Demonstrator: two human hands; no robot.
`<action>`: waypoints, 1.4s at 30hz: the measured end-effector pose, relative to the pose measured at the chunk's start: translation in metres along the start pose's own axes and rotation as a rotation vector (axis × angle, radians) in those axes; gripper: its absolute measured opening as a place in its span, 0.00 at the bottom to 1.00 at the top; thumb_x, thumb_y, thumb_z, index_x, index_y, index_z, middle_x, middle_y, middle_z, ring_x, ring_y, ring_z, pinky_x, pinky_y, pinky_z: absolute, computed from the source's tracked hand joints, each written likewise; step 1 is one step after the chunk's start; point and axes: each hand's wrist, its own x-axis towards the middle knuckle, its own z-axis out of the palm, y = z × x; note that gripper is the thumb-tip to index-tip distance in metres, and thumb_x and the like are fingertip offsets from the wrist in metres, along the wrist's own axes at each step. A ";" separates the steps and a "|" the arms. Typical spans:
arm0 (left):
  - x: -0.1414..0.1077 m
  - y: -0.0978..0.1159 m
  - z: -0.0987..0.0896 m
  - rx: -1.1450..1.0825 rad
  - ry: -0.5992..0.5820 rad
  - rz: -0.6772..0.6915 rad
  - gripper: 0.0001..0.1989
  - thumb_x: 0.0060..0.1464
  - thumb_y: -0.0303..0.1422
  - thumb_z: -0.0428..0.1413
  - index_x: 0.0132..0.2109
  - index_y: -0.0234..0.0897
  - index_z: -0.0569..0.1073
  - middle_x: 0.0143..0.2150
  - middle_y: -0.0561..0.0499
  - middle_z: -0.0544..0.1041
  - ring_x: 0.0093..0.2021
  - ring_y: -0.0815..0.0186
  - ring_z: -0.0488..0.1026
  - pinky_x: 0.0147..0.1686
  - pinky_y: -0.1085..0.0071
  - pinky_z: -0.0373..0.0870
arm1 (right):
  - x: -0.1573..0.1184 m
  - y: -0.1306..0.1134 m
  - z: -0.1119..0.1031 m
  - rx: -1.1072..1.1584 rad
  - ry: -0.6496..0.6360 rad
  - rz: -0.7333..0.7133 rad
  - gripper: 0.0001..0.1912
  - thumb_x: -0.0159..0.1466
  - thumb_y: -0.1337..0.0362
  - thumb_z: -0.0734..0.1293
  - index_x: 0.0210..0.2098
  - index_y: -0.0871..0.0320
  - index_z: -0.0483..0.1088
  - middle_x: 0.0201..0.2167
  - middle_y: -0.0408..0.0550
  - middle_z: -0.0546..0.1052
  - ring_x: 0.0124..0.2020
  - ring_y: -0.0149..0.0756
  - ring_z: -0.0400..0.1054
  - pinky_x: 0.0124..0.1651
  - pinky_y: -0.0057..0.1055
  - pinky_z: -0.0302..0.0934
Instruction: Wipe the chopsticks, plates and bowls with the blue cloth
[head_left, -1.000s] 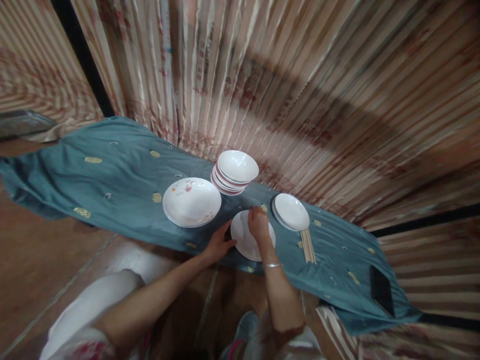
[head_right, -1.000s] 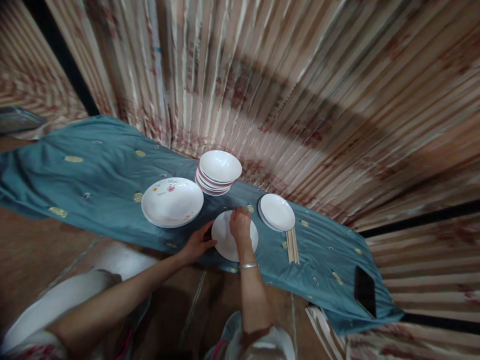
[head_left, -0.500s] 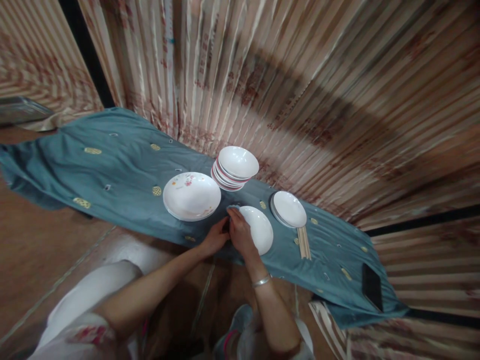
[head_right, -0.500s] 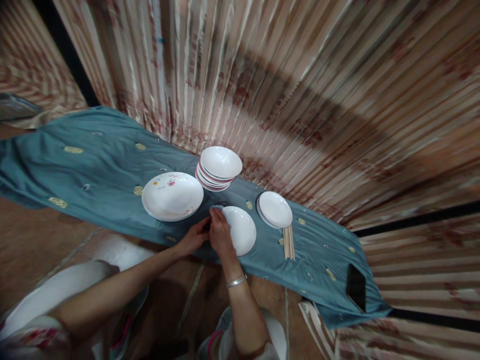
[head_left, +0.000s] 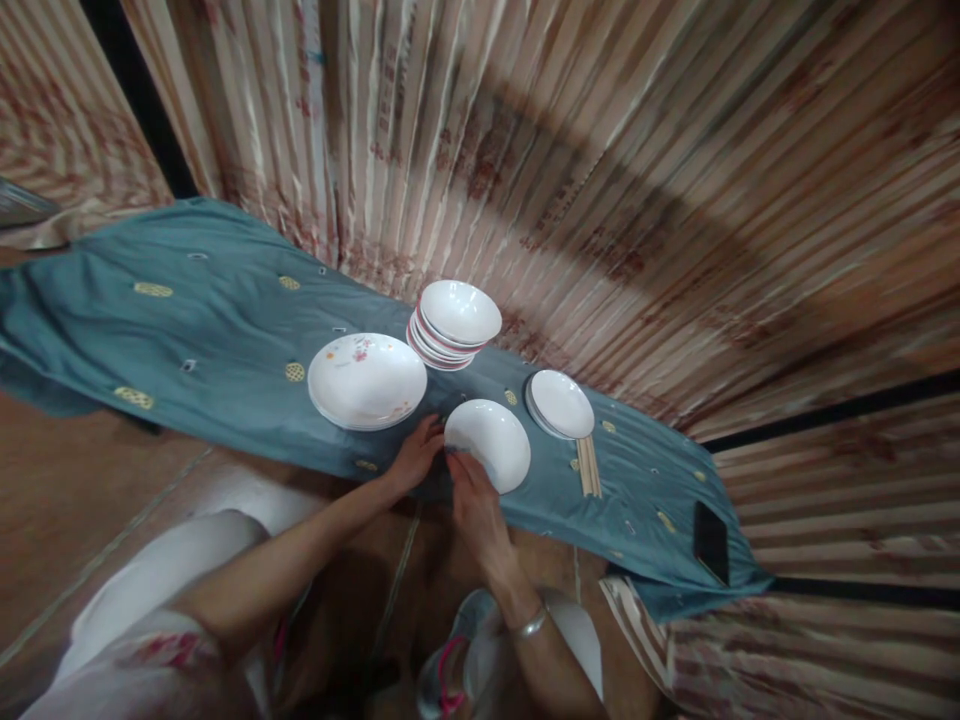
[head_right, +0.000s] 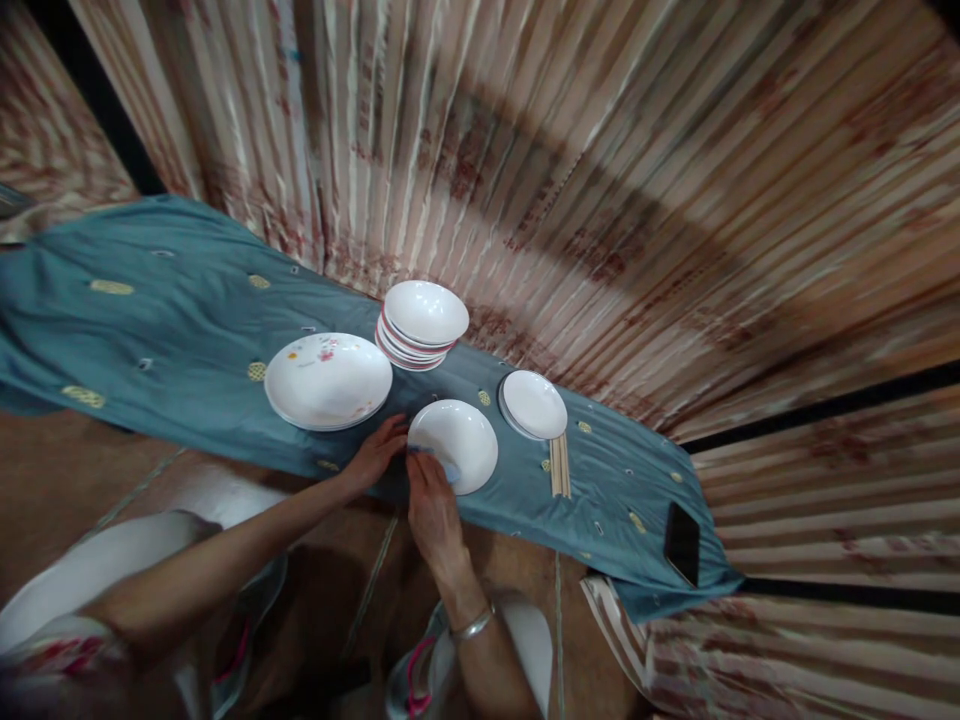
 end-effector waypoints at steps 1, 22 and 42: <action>0.001 -0.001 0.000 0.006 -0.010 0.010 0.32 0.48 0.36 0.54 0.60 0.29 0.62 0.55 0.36 0.73 0.54 0.54 0.71 0.55 0.53 0.65 | -0.007 0.002 -0.002 -0.014 0.010 -0.002 0.29 0.62 0.78 0.52 0.61 0.60 0.62 0.55 0.57 0.71 0.60 0.42 0.62 0.62 0.46 0.59; 0.007 0.007 -0.003 0.222 -0.058 0.121 0.27 0.44 0.35 0.55 0.54 0.34 0.71 0.53 0.43 0.76 0.55 0.52 0.70 0.58 0.52 0.62 | -0.017 0.100 -0.055 -0.002 0.172 0.606 0.18 0.64 0.62 0.54 0.39 0.58 0.75 0.34 0.50 0.79 0.36 0.38 0.73 0.41 0.31 0.64; 0.025 0.072 0.070 -0.227 -0.015 0.127 0.26 0.42 0.39 0.64 0.50 0.37 0.74 0.55 0.43 0.75 0.59 0.55 0.67 0.61 0.56 0.58 | -0.008 0.112 -0.067 0.976 0.612 0.829 0.14 0.47 0.56 0.69 0.28 0.60 0.74 0.22 0.42 0.75 0.24 0.30 0.64 0.28 0.25 0.58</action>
